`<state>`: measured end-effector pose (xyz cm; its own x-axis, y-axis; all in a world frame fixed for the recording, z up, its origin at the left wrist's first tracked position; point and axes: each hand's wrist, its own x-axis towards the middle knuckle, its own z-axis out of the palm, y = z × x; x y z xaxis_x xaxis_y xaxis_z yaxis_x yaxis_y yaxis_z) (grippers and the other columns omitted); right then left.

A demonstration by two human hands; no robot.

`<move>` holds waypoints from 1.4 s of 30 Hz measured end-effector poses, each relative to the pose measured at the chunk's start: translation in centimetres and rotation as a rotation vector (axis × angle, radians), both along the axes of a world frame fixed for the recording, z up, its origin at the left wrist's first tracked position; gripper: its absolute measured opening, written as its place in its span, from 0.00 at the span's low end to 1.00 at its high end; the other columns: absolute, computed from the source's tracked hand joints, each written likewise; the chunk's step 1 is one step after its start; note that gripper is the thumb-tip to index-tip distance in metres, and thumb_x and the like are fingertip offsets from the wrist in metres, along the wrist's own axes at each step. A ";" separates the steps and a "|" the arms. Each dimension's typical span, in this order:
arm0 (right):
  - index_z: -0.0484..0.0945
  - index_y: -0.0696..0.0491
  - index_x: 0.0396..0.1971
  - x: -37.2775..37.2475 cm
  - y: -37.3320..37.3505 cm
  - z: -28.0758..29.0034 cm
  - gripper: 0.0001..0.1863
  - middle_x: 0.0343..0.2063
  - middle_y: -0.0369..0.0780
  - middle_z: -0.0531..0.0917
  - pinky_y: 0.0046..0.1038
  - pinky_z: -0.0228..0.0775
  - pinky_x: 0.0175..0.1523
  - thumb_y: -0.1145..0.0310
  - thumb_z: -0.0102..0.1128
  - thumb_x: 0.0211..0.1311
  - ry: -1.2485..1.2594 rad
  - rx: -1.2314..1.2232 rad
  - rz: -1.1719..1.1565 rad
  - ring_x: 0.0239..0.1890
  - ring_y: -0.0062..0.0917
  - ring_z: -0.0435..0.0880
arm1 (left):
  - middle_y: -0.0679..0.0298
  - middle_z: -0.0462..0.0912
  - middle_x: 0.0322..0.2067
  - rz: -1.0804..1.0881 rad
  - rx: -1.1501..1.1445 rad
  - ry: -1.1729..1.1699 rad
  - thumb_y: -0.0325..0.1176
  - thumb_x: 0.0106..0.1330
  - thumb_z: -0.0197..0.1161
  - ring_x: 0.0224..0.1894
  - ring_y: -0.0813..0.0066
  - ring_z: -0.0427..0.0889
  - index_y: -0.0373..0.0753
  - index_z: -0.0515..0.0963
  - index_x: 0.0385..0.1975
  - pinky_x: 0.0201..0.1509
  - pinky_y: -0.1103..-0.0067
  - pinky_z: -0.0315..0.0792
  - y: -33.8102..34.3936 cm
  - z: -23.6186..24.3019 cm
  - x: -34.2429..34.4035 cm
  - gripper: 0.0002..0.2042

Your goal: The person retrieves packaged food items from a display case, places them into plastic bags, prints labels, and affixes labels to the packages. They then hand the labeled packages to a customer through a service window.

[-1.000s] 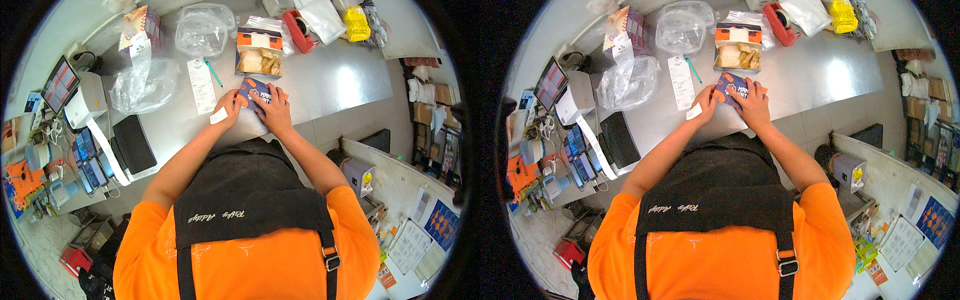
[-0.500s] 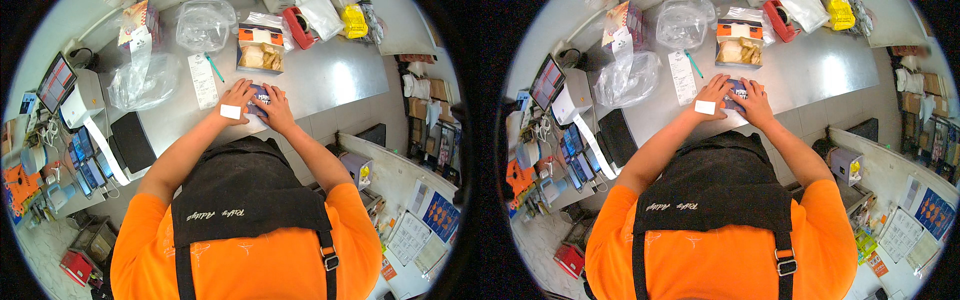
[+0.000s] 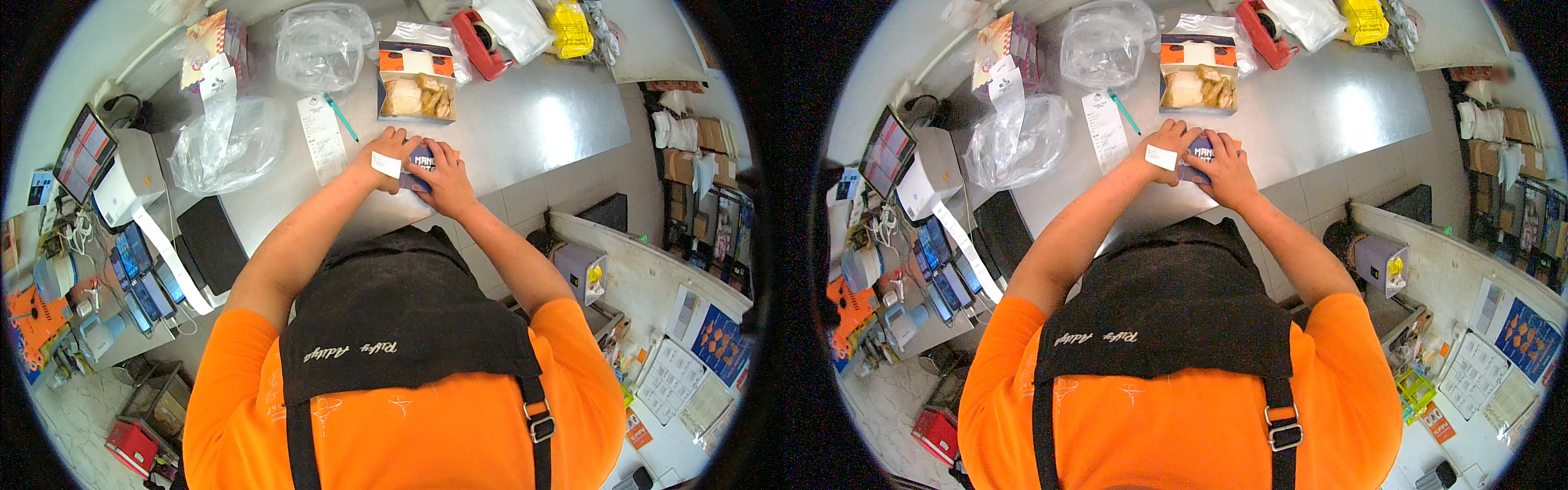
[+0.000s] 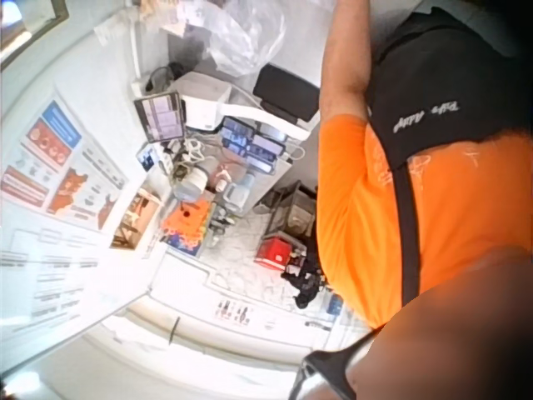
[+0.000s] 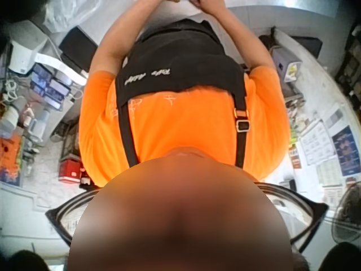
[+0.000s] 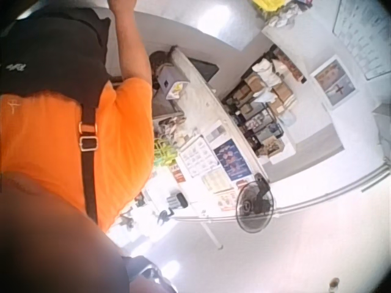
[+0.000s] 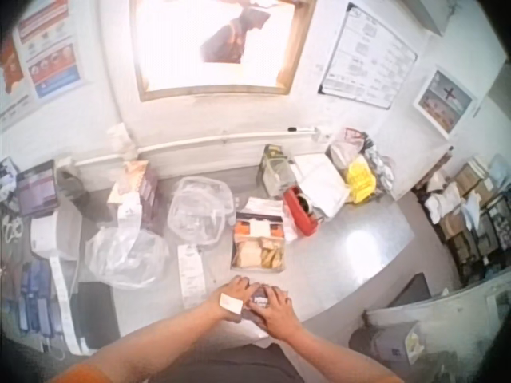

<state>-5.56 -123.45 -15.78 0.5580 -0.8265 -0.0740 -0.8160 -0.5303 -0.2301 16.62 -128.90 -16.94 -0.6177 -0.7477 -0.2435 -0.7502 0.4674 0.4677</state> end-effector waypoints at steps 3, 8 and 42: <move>0.83 0.26 0.67 0.0 0.0 -0.3 0.36 0.80 0.48 0.65 0.55 0.72 0.63 0.56 0.84 0.56 -0.006 -0.011 -0.010 0.81 0.48 0.63 | 0.53 0.75 0.63 -0.037 0.026 -0.036 0.34 0.33 0.91 0.69 0.47 0.74 0.41 0.66 0.77 0.69 0.62 0.83 -0.6 0.3 -0.2 0.61; 0.82 0.24 0.67 0.3 0.5 -1.5 0.39 0.80 0.48 0.65 0.58 0.71 0.62 0.50 0.86 0.51 0.000 -0.078 -0.027 0.82 0.48 0.62 | 0.54 0.74 0.62 -0.042 0.001 0.002 0.38 0.29 0.93 0.67 0.48 0.74 0.41 0.66 0.76 0.70 0.61 0.82 -0.4 0.1 -0.1 0.63; 0.71 0.22 0.81 3.0 -0.1 -0.4 0.48 0.78 0.52 0.65 0.58 0.79 0.60 0.58 0.81 0.60 -0.011 -0.058 -0.222 0.77 0.53 0.66 | 0.59 0.77 0.55 0.404 -0.297 0.162 0.36 0.62 0.74 0.55 0.57 0.78 0.52 0.80 0.65 0.55 0.62 0.77 11.5 -4.0 -0.7 0.28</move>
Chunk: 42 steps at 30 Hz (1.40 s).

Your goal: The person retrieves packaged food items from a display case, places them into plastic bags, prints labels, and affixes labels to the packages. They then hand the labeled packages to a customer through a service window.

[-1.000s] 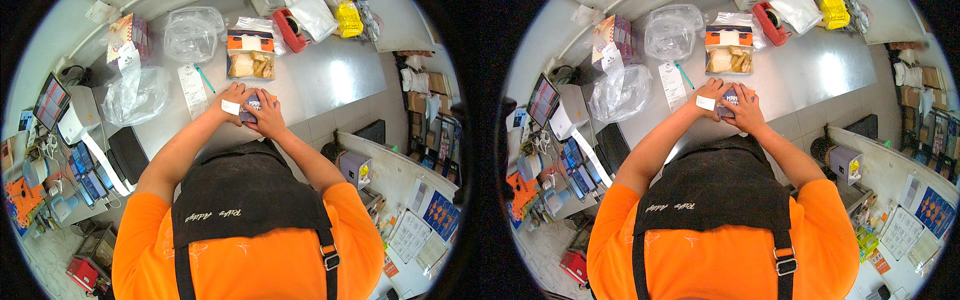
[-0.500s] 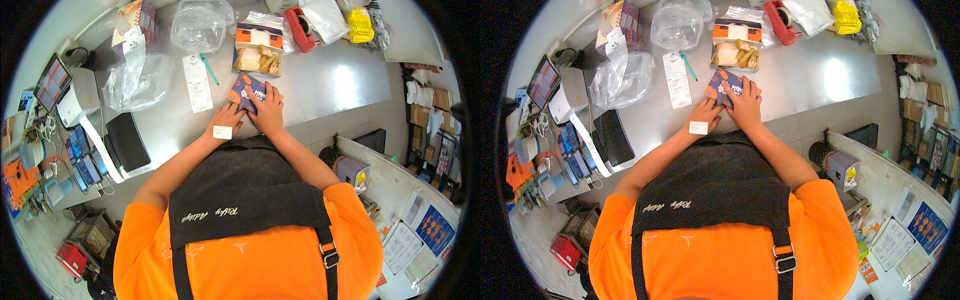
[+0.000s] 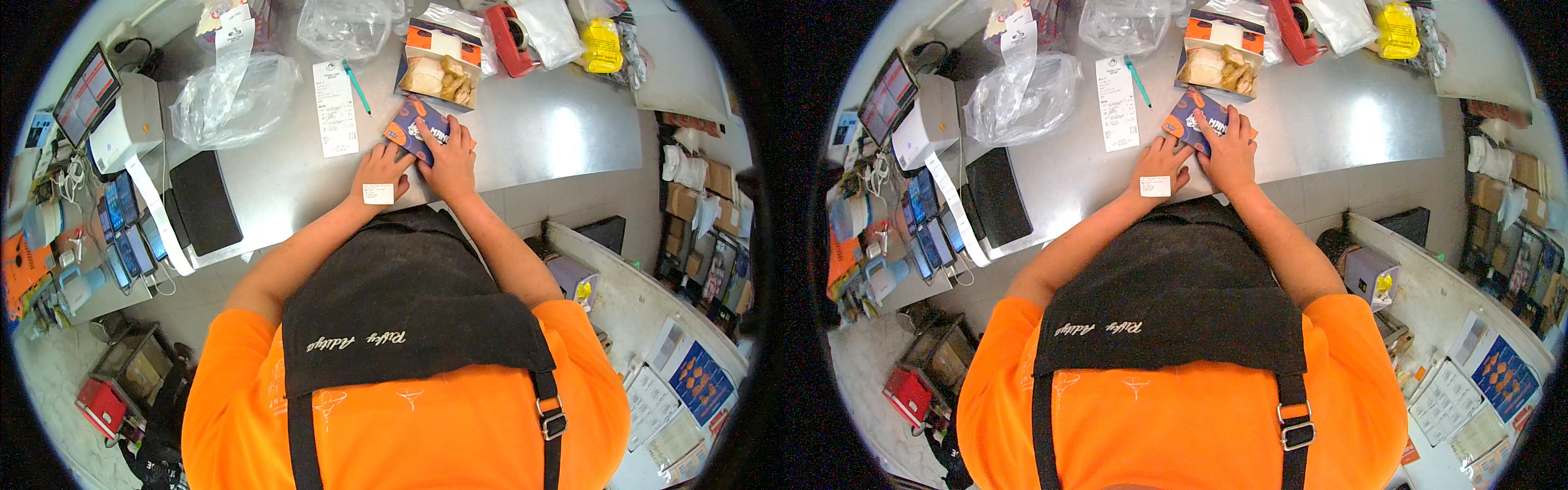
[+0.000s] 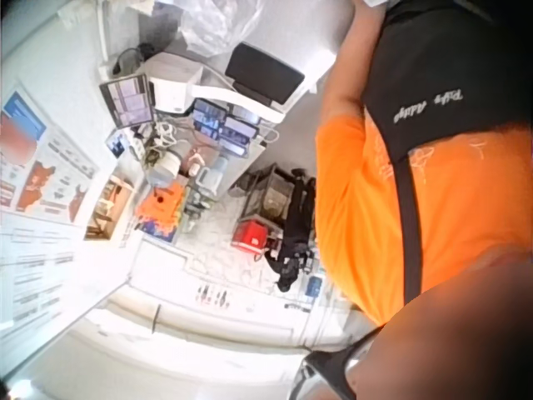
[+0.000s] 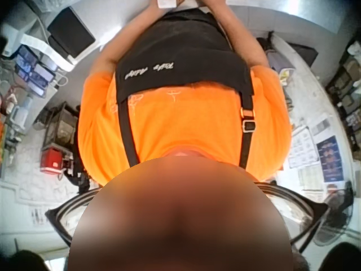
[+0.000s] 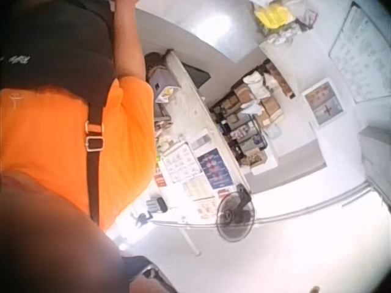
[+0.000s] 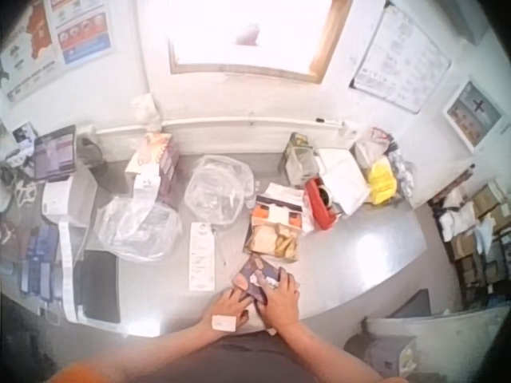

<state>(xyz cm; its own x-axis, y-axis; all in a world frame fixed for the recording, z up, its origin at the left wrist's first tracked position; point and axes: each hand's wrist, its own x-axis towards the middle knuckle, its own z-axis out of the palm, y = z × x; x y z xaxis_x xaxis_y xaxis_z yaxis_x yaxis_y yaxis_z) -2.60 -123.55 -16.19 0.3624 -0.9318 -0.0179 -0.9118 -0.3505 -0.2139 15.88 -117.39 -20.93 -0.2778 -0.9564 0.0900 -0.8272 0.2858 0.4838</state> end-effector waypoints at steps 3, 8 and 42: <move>0.71 0.22 0.81 0.0 -0.1 -0.3 0.46 0.78 0.52 0.65 0.59 0.78 0.60 0.55 0.79 0.61 0.030 -0.005 0.001 0.77 0.53 0.65 | 0.57 0.77 0.54 -0.006 -0.003 -0.004 0.36 0.61 0.73 0.54 0.56 0.78 0.51 0.80 0.64 0.54 0.60 0.76 0.2 -0.2 0.0 0.28; 0.73 0.25 0.80 -1.1 0.2 -0.9 0.40 0.79 0.52 0.65 0.65 0.70 0.65 0.47 0.73 0.68 0.025 -0.064 0.135 0.79 0.52 0.64 | 0.54 0.76 0.64 -0.013 -0.124 0.052 0.40 0.67 0.72 0.65 0.52 0.76 0.48 0.78 0.68 0.65 0.55 0.71 0.9 -0.3 1.4 0.28; 0.58 0.49 0.84 -4.6 -22.4 2.0 0.58 0.40 0.47 0.92 0.45 0.84 0.49 0.55 0.86 0.58 -0.472 0.039 0.070 0.43 0.48 0.94 | 0.38 0.89 0.41 0.721 -0.018 0.376 0.32 0.67 0.67 0.40 0.40 0.91 0.29 0.55 0.84 0.48 0.54 0.85 -19.6 5.1 -2.6 0.45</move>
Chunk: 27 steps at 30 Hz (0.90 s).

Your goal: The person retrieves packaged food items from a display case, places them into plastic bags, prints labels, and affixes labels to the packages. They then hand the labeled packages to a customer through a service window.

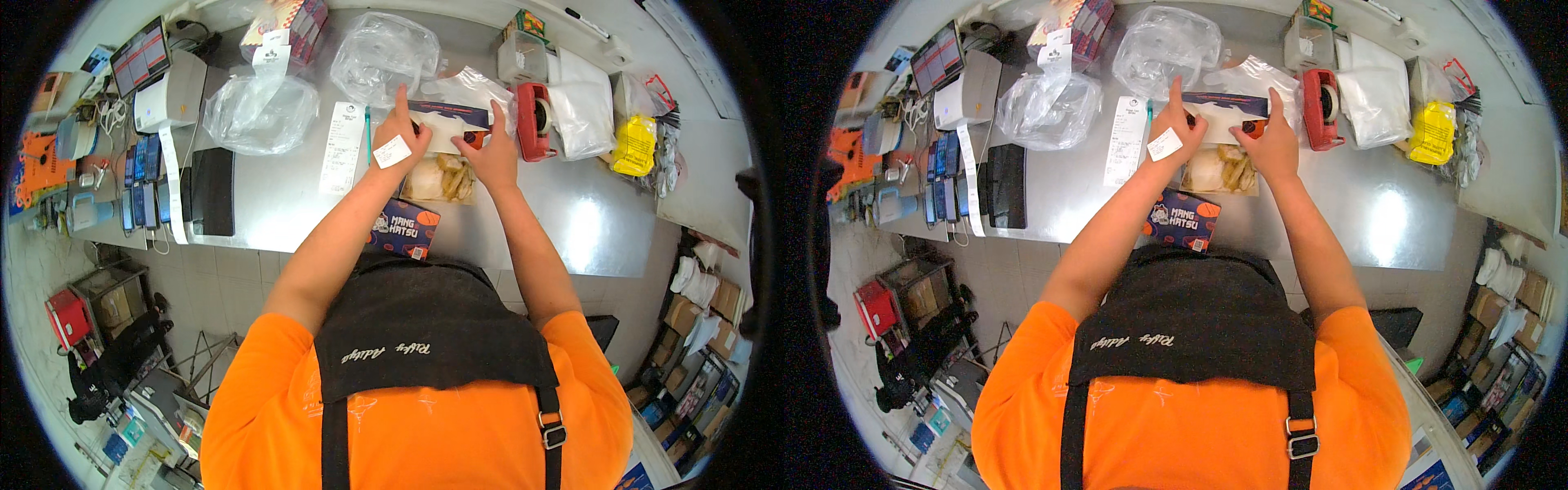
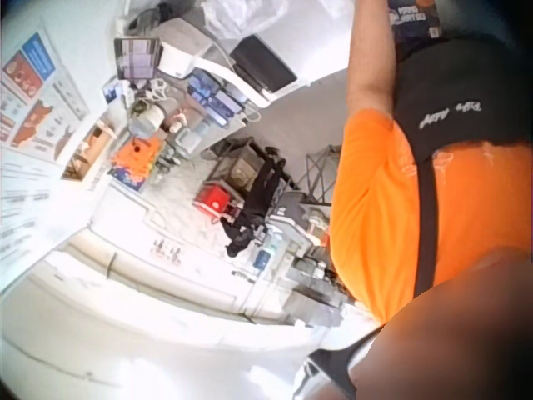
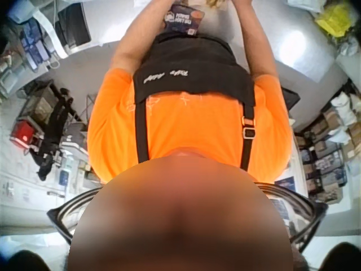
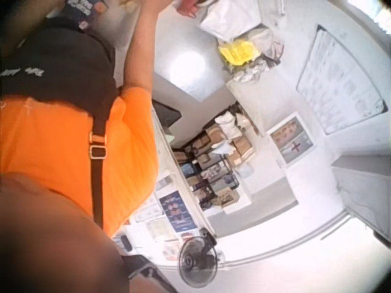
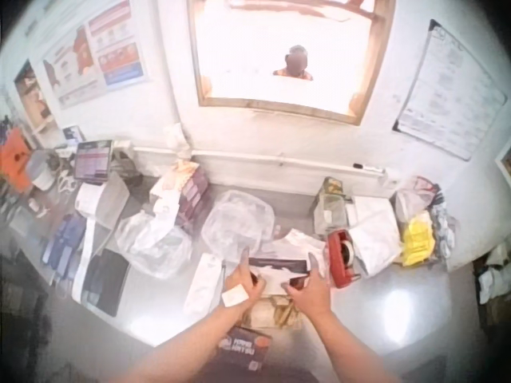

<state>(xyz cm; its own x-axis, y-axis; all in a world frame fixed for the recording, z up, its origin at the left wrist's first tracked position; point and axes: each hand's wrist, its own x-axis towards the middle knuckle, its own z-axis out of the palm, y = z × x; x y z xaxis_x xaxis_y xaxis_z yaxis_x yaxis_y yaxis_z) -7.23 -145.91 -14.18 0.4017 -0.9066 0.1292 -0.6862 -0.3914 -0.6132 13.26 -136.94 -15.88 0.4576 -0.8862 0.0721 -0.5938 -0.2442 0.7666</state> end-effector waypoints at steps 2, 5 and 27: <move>0.57 0.47 0.85 0.3 0.1 -0.1 0.60 0.42 0.47 0.92 0.46 0.84 0.50 0.54 0.86 0.58 0.075 0.025 0.050 0.44 0.48 0.94 | 0.36 0.89 0.41 0.020 0.017 -0.041 0.31 0.67 0.64 0.40 0.39 0.91 0.29 0.55 0.83 0.47 0.53 0.85 0.0 0.0 0.1 0.43; 0.56 0.43 0.87 -0.3 -1.1 0.1 0.55 0.50 0.52 0.91 0.46 0.85 0.52 0.63 0.78 0.62 -0.029 0.120 0.018 0.47 0.48 0.93 | 0.34 0.90 0.46 0.055 0.173 0.018 0.29 0.68 0.59 0.45 0.35 0.91 0.35 0.60 0.83 0.50 0.54 0.84 0.0 0.1 1.1 0.39; 0.78 0.25 0.75 -3.2 6.1 -2.3 0.40 0.80 0.49 0.64 0.61 0.66 0.76 0.54 0.82 0.61 0.265 -0.176 0.510 0.82 0.58 0.61 | 0.50 0.65 0.81 -0.777 -0.029 -0.257 0.33 0.48 0.87 0.83 0.40 0.62 0.40 0.78 0.58 0.83 0.55 0.70 4.2 -0.7 4.5 0.35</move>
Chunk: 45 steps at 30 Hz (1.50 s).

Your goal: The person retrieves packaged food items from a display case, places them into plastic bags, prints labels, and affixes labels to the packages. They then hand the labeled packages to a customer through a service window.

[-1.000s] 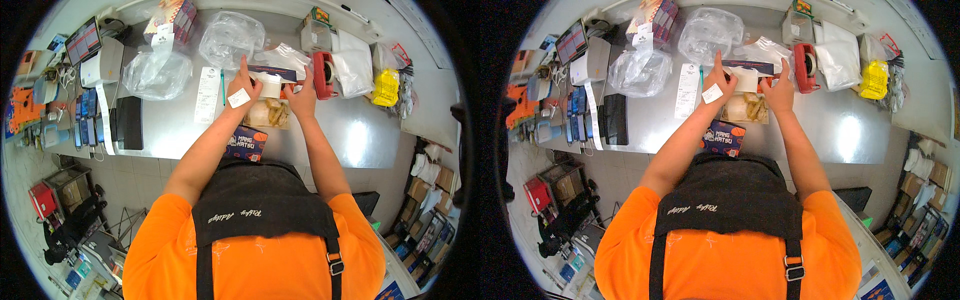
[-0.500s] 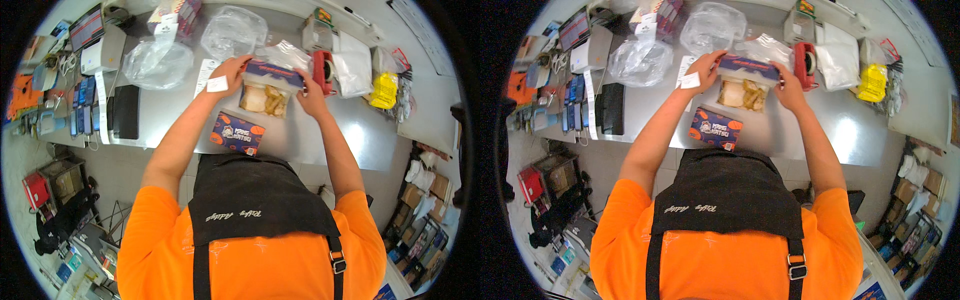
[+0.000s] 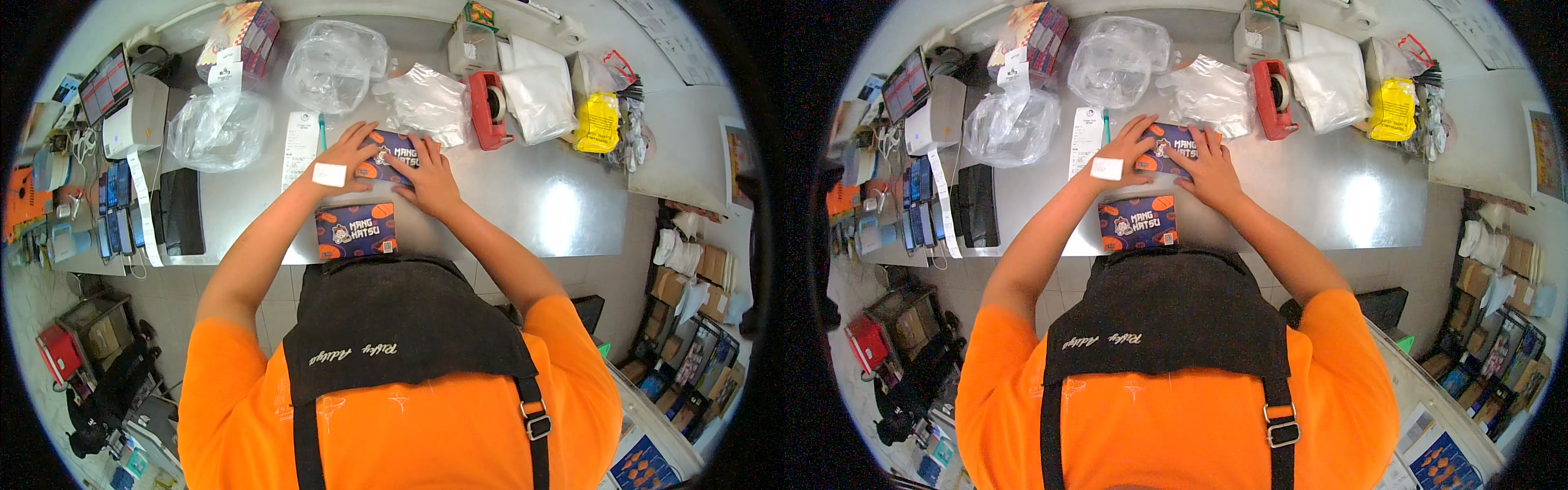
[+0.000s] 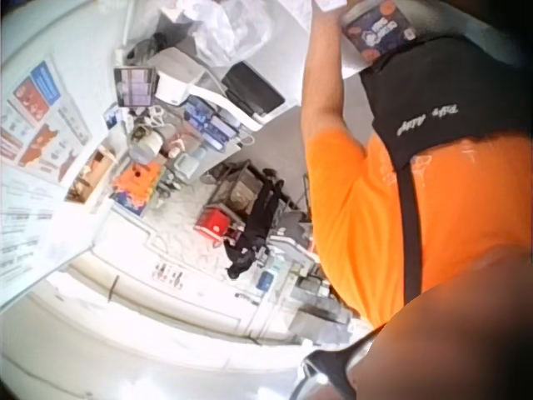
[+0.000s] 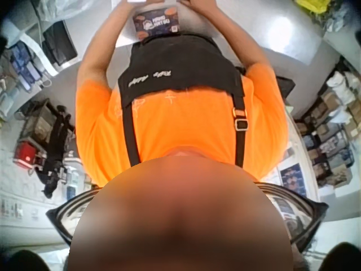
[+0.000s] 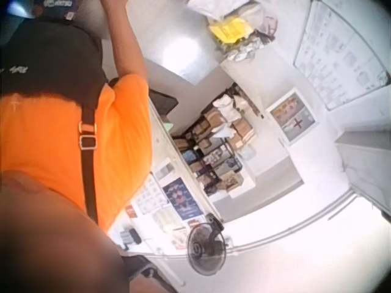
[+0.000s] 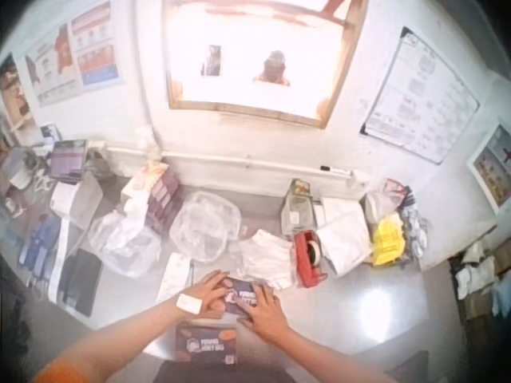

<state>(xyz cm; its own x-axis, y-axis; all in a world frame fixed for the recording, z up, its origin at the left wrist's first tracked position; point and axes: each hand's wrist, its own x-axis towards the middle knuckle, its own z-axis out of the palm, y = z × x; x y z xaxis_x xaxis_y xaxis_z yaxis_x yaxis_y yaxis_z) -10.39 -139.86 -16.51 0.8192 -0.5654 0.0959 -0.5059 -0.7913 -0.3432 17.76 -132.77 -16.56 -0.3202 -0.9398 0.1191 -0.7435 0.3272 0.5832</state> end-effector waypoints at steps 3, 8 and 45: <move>0.74 0.19 0.77 2.1 0.0 -0.9 0.42 0.81 0.49 0.63 0.61 0.74 0.68 0.52 0.80 0.63 0.113 -0.074 -0.078 0.80 0.57 0.63 | 0.50 0.67 0.79 -0.014 0.114 -0.034 0.31 0.46 0.87 0.83 0.40 0.62 0.40 0.76 0.61 0.82 0.57 0.71 -2.2 -0.6 -0.3 0.38; 0.71 0.16 0.79 2.2 1.0 -2.8 0.44 0.83 0.50 0.60 0.63 0.74 0.69 0.54 0.79 0.64 0.159 -0.046 -0.146 0.80 0.61 0.62 | 0.49 0.72 0.74 -0.064 0.034 -0.012 0.30 0.39 0.88 0.78 0.40 0.68 0.41 0.75 0.61 0.77 0.57 0.76 -3.0 -2.7 0.5 0.43; 0.89 0.53 0.50 38.4 31.8 6.4 0.08 0.55 0.41 0.87 0.32 0.85 0.53 0.71 0.69 0.77 -0.459 0.790 -0.305 0.55 0.29 0.89 | 0.60 0.95 0.48 1.194 0.522 0.944 0.28 0.73 0.78 0.46 0.75 0.92 0.31 0.86 0.59 0.53 0.76 0.84 44.7 2.0 46.3 0.18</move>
